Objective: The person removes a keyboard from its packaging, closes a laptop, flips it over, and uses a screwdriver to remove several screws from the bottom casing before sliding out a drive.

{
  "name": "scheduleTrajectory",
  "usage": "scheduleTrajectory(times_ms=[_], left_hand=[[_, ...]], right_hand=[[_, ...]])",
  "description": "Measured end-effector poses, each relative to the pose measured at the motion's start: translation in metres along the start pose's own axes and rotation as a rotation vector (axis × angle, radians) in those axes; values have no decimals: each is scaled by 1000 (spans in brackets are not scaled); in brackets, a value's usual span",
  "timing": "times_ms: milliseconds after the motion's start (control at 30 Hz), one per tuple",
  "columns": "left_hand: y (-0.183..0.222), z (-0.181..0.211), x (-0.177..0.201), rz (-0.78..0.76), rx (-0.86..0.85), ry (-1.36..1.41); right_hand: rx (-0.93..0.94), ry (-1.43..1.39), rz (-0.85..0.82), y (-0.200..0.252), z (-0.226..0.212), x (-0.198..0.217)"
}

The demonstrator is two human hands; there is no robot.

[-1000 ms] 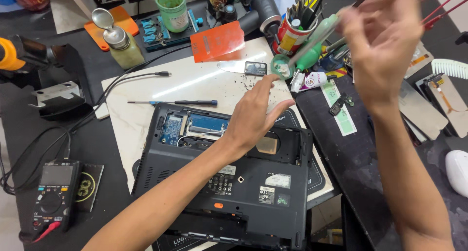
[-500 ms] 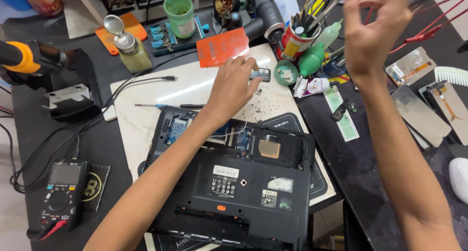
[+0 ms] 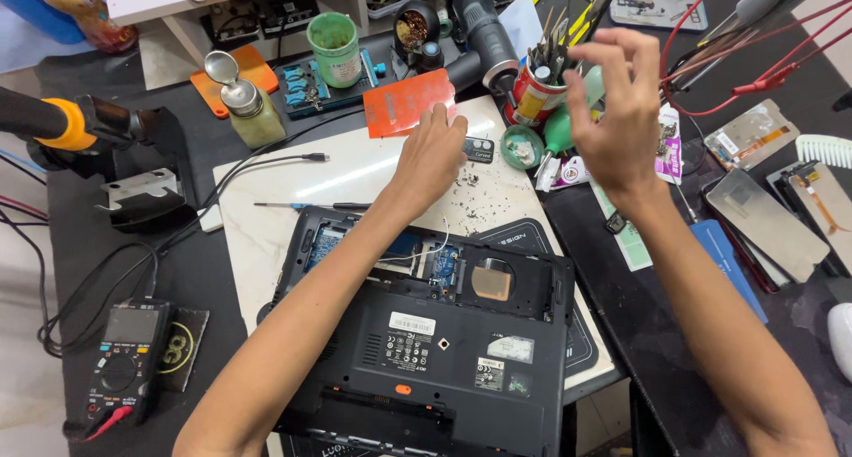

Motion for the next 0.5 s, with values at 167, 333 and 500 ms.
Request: scheduleTrajectory(times_ms=[167,333,500], left_hand=[[-2,2,13,53,14,40],[10,28,48,115,-93,-4],[36,60,78,212,-188,76]], right_hand=[[28,-42,-124,11,-25,-9],[8,-162,-290,18,-39,-21],[-242,-543,-313,30,-37,-31]])
Point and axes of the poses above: each hand's wrist, its own y-axis away from the middle knuckle, its own x-axis out of the back of the hand, z = x × y, the point moved 5 cm from there along -y, towards the middle knuckle, and after that the axes turned 8 degrees about -z, right-handed, at the moved point
